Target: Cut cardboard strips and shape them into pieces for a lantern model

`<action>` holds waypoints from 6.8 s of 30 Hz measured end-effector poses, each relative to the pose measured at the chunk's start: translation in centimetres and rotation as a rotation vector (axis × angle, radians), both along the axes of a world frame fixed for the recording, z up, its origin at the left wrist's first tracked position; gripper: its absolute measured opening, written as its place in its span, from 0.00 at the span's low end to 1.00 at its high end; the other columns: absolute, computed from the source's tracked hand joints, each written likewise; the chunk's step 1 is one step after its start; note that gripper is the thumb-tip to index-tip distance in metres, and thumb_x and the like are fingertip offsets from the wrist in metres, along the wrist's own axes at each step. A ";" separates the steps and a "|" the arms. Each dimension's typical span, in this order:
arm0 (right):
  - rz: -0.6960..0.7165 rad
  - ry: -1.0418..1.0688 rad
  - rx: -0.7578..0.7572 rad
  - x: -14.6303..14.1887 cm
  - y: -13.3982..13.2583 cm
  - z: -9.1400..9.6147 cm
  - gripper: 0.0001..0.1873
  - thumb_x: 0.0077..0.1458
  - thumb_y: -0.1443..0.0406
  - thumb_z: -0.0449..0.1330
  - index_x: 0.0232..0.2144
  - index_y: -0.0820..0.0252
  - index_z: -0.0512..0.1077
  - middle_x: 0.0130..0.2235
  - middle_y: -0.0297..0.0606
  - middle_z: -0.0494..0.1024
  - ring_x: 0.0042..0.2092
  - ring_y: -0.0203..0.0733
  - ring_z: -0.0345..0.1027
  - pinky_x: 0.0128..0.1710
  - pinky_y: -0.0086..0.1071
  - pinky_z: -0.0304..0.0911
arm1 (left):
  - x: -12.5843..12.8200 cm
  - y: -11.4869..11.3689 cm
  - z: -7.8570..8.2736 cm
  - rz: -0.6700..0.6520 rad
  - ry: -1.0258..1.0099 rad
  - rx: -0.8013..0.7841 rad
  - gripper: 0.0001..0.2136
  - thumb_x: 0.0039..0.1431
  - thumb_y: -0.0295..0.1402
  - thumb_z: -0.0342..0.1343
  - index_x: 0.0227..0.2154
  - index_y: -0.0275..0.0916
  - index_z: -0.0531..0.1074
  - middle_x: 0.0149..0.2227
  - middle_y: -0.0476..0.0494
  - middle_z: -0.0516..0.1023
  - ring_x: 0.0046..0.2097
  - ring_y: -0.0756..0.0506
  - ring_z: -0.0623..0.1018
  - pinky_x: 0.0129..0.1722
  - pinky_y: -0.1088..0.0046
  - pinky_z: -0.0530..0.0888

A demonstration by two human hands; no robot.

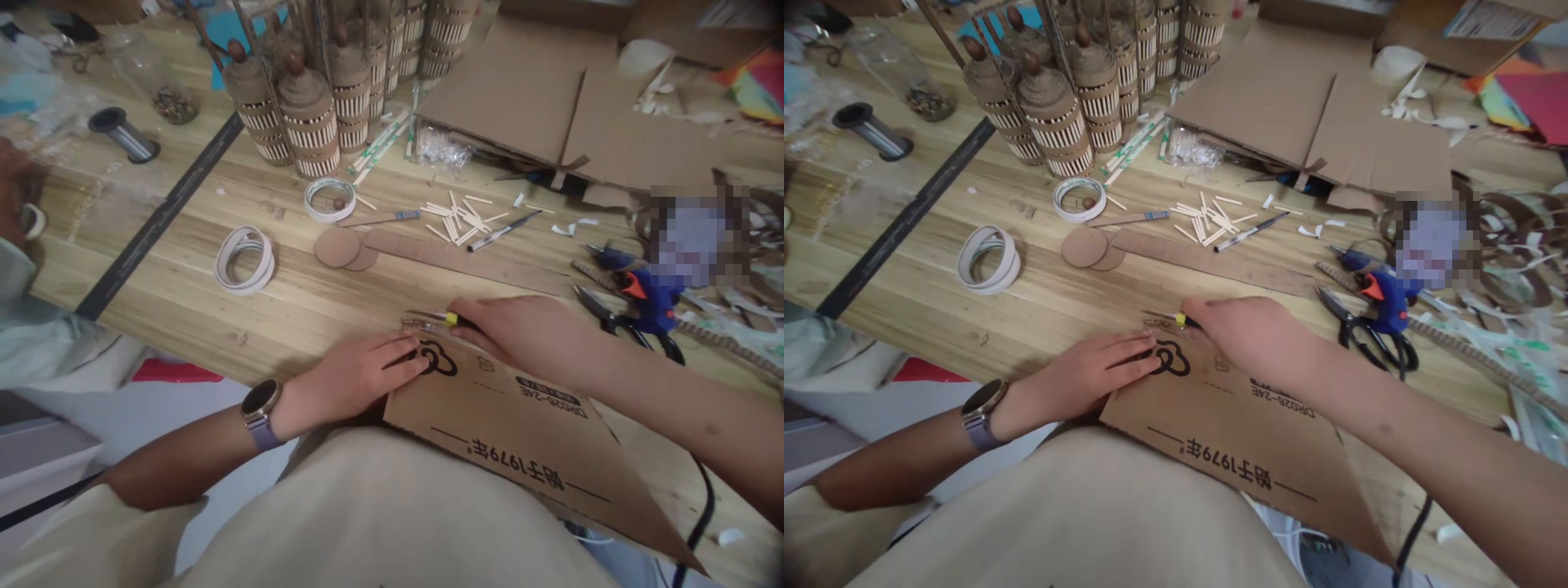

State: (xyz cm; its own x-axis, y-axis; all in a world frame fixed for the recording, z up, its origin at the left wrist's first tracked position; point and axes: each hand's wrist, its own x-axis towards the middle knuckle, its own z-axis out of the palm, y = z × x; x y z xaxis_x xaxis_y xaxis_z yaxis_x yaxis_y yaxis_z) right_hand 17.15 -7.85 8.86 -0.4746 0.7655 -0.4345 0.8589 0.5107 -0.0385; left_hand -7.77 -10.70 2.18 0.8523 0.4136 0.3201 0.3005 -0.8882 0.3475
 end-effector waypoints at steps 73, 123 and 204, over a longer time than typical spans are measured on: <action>0.005 -0.123 0.106 4.3 -0.9 -0.1 0.13 0.65 0.59 0.48 0.37 0.56 0.70 0.29 0.40 0.80 0.28 0.47 0.73 0.20 0.32 0.42 | -0.3 -0.6 0.3 0.070 0.270 -0.158 0.15 0.70 0.28 0.44 0.54 0.37 0.70 0.63 0.31 0.68 0.64 0.38 0.68 0.58 0.60 0.71; -0.776 1.317 0.615 12.0 0.8 6.6 0.37 0.59 0.72 0.20 0.25 0.68 0.69 0.28 0.23 0.68 0.25 0.20 0.62 0.21 0.22 0.50 | 3.7 9.3 3.9 0.516 -0.071 0.265 0.23 0.61 0.19 0.45 0.58 0.30 0.68 0.62 0.24 0.67 0.69 0.26 0.54 0.60 0.35 0.61; -0.496 0.921 0.890 -0.8 -8.3 -2.2 0.07 0.60 0.72 0.58 0.38 0.55 0.69 0.34 0.35 0.73 0.36 0.39 0.67 0.36 0.35 0.62 | 8.8 1.0 6.7 0.520 -0.571 -1.292 0.09 0.55 0.36 0.65 0.36 0.40 0.74 0.32 0.48 0.82 0.33 0.49 0.78 0.31 0.77 0.72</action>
State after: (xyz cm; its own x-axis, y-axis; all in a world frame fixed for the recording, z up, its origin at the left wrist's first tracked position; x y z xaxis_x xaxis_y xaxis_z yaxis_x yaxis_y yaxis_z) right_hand 16.32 -16.16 6.71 0.0810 0.7898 0.6080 0.7994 0.3128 -0.5129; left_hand 0.99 -9.65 8.85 0.4159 0.8710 -0.2614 0.0346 0.2721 0.9616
